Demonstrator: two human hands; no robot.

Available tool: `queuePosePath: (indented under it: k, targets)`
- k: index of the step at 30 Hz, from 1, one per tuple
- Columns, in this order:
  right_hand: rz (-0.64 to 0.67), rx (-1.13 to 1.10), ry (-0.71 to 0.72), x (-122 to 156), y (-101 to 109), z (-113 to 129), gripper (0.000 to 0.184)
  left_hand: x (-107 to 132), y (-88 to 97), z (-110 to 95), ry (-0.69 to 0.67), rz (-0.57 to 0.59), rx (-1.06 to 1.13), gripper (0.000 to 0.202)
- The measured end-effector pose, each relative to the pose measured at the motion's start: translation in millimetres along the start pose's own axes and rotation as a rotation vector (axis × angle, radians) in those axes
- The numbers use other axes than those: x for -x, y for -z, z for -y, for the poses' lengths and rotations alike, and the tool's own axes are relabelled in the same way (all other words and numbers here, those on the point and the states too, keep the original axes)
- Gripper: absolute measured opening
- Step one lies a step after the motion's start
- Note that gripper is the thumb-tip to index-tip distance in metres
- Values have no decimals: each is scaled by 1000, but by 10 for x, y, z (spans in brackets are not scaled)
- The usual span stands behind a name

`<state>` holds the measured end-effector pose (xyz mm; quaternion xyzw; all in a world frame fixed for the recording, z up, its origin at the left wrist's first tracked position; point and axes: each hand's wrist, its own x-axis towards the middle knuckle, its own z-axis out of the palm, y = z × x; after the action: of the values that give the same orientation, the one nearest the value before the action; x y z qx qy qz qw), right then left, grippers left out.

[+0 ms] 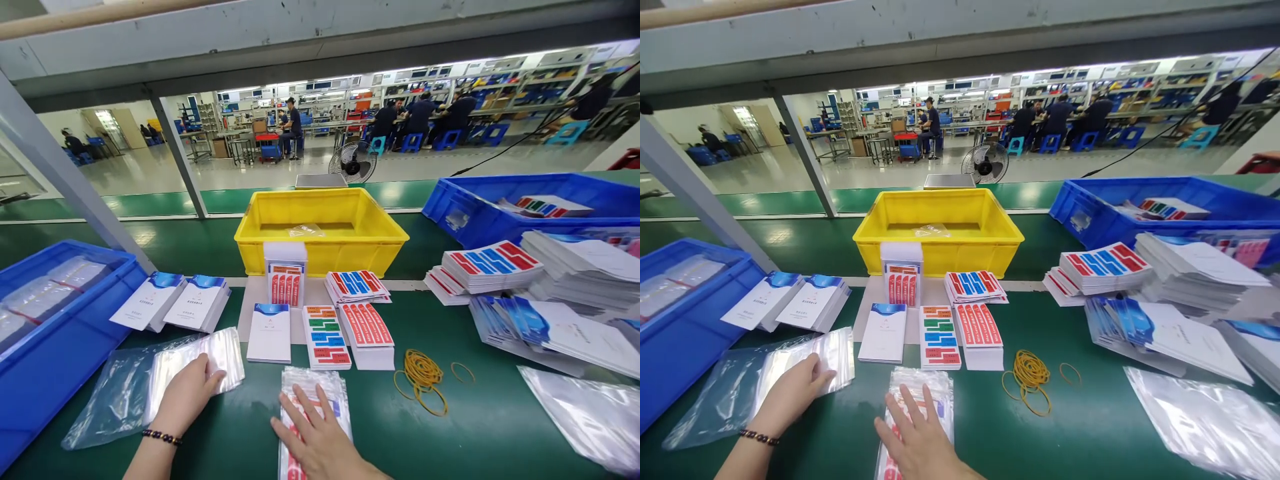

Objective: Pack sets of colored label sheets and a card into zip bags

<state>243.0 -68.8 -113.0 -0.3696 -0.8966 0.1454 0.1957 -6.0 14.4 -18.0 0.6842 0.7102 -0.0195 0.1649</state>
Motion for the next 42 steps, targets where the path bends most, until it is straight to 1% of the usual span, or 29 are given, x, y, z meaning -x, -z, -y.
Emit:
queuePosePath:
  k: [2,4,6,8,10,11,13,14,15,16,17,19,21,24,25,27,29,30,32,33,34,36,38,42]
  targets:
    - [91,18,20,-2,55,-28,64,-45,-13,48,4,36,-3,19]
    - [133,15,45,-6,148,-30,68,-69,3,63,9,46,-6,17]
    - [81,-29,54,-16,273,-4,69,-45,46,34,-7,27,-2,21]
    - [-32,-128,13,-43,420,49,57,36,91,-52,-65,9,45,25]
    - [-146,-294,-115,-102,561,112,38,157,102,-202,-161,4,130,29]
    - [-179,-408,-204,-143,615,140,32,222,88,-296,-215,11,171,30]
    - [-174,-651,-376,-234,671,171,32,339,23,-505,-319,18,213,29]
    - [-148,-731,-442,-275,673,171,35,383,-22,-609,-370,27,219,26]
    - [-125,-755,-487,-307,662,161,37,412,-69,-706,-407,34,224,24]
    - [-118,-718,-507,-327,640,144,39,427,-115,-793,-434,46,239,22]
    - [-133,-632,-499,-334,613,121,39,427,-157,-867,-451,59,273,22]
    - [-190,-398,-419,-315,555,69,39,391,-227,-978,-452,101,405,28]
    - [-220,-216,-311,-271,503,25,43,330,-284,-1049,-418,152,623,35]
    - [-225,-78,-234,-218,470,1,46,245,-372,-1107,-319,201,939,37]
    - [-233,-66,-227,-211,479,6,46,226,-401,-1115,-288,207,996,36]
    - [-250,-96,-230,-216,529,35,45,203,-449,-1119,-254,219,1043,34]
    - [-259,-189,-283,-237,605,73,40,199,-478,-1112,-252,215,1054,32]
    - [-254,-243,-330,-250,643,87,35,203,-485,-1107,-259,201,1050,31]
    - [-238,-328,-438,-275,695,96,18,217,-492,-1103,-291,165,1007,31]
    - [-233,-352,-485,-284,707,89,9,225,-494,-1104,-310,150,974,31]
    - [-227,-367,-515,-291,711,75,3,234,-497,-1105,-328,140,938,31]
    - [-224,-383,-535,-296,703,41,12,247,-505,-1107,-357,139,885,34]
    - [-215,-396,-529,-292,698,14,17,252,-515,-1101,-378,150,871,34]
    - [-174,-410,-526,-281,730,18,9,242,-527,-1076,-388,227,941,24]
